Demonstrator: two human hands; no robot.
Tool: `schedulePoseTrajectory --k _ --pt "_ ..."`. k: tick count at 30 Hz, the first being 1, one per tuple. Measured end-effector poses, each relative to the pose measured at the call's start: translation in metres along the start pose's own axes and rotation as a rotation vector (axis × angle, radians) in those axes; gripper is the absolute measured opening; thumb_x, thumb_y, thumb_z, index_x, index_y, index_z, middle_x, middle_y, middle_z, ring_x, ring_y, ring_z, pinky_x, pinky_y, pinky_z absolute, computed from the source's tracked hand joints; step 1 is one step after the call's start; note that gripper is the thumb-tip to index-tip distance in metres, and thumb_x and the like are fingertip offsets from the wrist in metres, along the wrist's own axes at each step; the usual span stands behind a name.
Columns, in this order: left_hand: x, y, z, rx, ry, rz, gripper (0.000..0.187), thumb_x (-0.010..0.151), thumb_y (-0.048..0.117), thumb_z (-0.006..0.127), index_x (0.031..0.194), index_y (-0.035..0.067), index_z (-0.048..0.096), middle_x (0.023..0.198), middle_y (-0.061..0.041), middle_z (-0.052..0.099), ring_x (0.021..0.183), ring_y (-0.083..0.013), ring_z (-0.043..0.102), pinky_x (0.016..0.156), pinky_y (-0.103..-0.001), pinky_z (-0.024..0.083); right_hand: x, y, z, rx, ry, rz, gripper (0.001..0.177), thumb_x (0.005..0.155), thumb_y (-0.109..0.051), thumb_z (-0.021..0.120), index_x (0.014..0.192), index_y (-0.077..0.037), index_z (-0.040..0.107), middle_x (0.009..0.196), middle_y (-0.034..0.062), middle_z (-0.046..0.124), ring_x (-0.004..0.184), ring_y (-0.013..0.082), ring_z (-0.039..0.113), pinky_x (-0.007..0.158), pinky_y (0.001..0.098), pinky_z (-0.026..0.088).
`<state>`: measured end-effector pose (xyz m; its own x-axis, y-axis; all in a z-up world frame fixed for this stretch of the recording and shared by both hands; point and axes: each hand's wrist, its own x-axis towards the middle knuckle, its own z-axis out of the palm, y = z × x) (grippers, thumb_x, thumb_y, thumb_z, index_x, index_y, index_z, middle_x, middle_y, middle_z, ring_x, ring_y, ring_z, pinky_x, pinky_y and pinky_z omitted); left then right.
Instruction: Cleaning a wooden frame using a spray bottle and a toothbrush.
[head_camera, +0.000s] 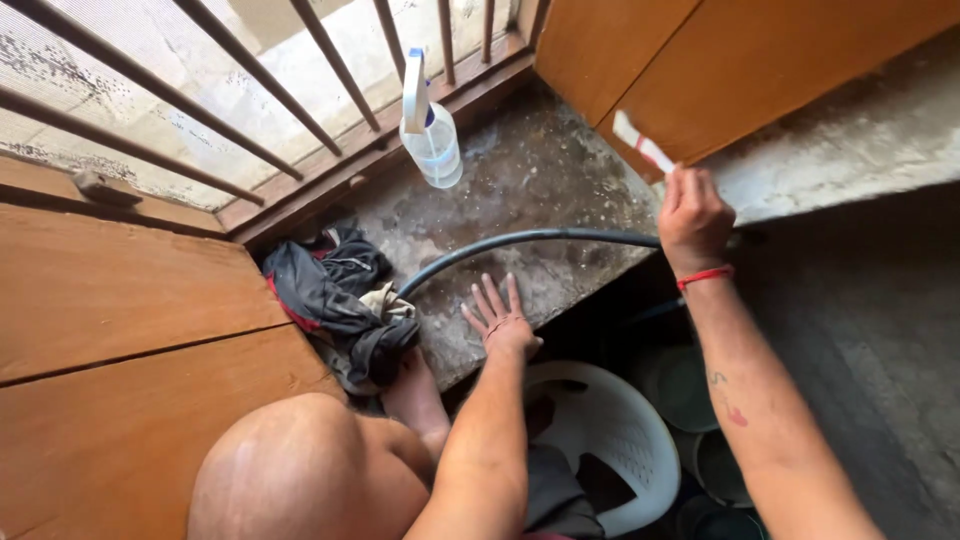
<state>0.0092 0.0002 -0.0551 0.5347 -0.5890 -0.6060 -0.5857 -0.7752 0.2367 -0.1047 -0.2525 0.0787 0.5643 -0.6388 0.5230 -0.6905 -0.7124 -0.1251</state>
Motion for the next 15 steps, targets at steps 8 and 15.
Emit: schedulePoseTrajectory --k 8,15 --pt "0.014 0.004 -0.028 -0.016 -0.351 -0.013 0.143 0.078 0.055 0.085 0.163 0.023 -0.026 0.163 -0.024 -0.04 0.151 -0.0468 -0.035 0.115 -0.073 -0.016 0.027 -0.018 0.056 -0.048 0.003 -0.048 0.01 0.106 -0.015 0.065 0.102 -0.006 0.065 0.089 0.0161 0.063 0.075 0.0369 0.067 0.062 0.0461 0.054" --pt "0.012 -0.001 -0.017 -0.037 -0.428 -0.023 0.132 0.083 0.065 0.073 0.162 0.026 -0.024 0.163 -0.021 -0.041 0.15 -0.0463 -0.037 0.116 -0.073 -0.017 0.039 -0.033 0.056 0.11 0.123 0.021 0.011 0.111 -0.011 0.061 0.103 -0.004 0.063 0.09 0.0153 0.063 0.077 0.0362 0.066 0.065 0.0456 0.053"
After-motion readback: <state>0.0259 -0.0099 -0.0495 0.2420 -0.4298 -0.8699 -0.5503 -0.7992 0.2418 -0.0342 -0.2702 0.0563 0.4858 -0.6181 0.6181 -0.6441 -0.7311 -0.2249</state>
